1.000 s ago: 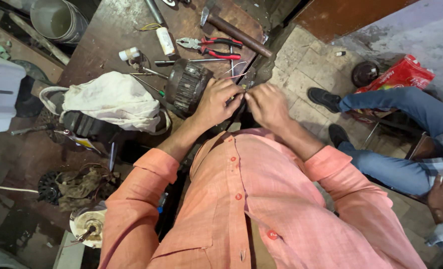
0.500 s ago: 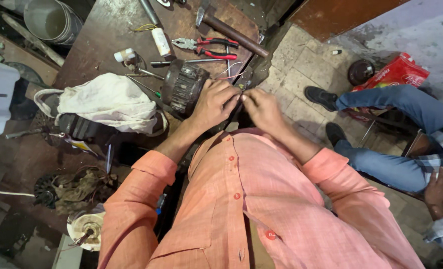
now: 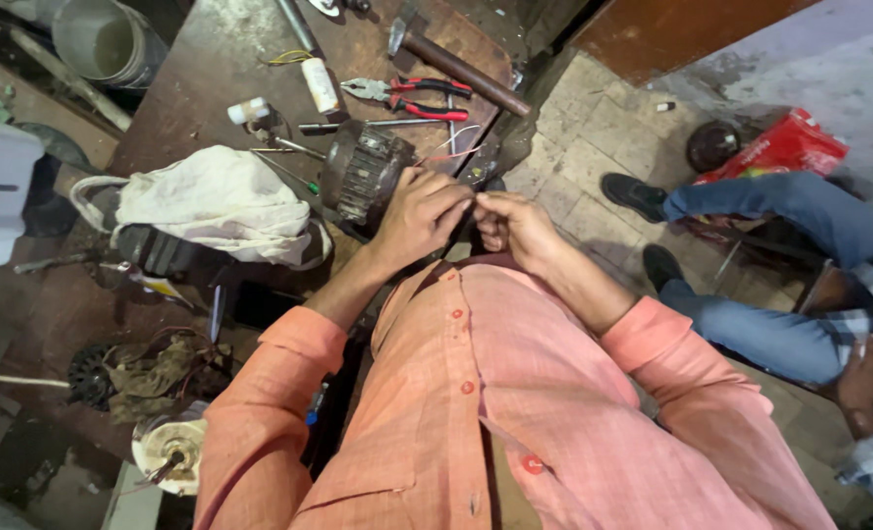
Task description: The person works on a small electric motor placed on a cluttered workbench. They use a hammer and a metal rod to tap the motor housing, then switch to pliers to adjust wires and components. The person rotates the motor to access different sides while continuing to tap and adjust parts.
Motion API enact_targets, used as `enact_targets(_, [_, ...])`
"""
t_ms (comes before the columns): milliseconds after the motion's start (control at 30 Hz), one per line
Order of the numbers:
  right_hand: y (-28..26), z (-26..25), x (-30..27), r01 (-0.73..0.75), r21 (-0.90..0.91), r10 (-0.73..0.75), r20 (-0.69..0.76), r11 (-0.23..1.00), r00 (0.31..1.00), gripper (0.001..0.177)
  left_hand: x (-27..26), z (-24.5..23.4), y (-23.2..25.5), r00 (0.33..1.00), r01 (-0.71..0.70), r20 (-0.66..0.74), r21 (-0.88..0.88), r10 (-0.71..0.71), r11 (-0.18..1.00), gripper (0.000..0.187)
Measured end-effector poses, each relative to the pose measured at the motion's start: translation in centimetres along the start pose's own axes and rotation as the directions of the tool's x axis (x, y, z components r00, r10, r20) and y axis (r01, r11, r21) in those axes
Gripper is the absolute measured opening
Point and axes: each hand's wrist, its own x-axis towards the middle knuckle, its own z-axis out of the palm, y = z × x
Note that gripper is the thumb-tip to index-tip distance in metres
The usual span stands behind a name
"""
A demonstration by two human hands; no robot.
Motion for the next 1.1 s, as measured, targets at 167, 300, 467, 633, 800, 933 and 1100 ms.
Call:
enact_targets(167, [-0.1,0.9,-2.0,0.337,-0.891,-0.700,0.449,-0.304,0.555,0.019,-0.3,0.5,0.0,0.999,0.009,-0.033,-0.012,-0.010,1.000,0.015])
enact_targets(300, [-0.3,1.2,-1.6,0.406,-0.901,-0.651,0.402,-0.155,0.644,0.015,-0.3,0.6,-0.2,1.000,0.001,-0.018,0.010,-0.001,1.000,0.015])
enact_targets(467, [-0.9,0.7,-1.6,0.143,-0.783,-0.317,-0.072,0.605,0.946,0.023,-0.2,0.5,0.1,0.999,-0.028,-0.016,0.037,0.029,0.999,0.015])
enact_targets(633, [-1.3,-0.7,-1.6,0.435,-0.779,-0.511,0.625,-0.450,0.591,0.026,-1.1,0.1,0.6,0.998,-0.036,-0.042,0.099,0.040,0.994,0.014])
enact_targets(800, [-1.2,-2.1,0.9,-0.131,-0.273,0.153,0.063,0.953,0.986,0.029,-2.2,0.0,0.7,1.000,0.005,-0.010,0.144,-0.003,0.990,0.016])
enact_targets(933, [-4.8,-1.9,2.9,0.178,-0.848,-0.228,0.070,0.499,0.971,0.024,-1.9,0.0,1.9,0.997,0.080,0.001,0.100,-0.080,0.992,0.020])
enact_targets(1100, [-8.0,-3.1,6.1,0.494,-0.856,-0.478,0.374,0.152,0.795,0.040,-0.9,1.1,2.8,0.786,0.496,-0.377,-0.087,-0.489,0.864,0.015])
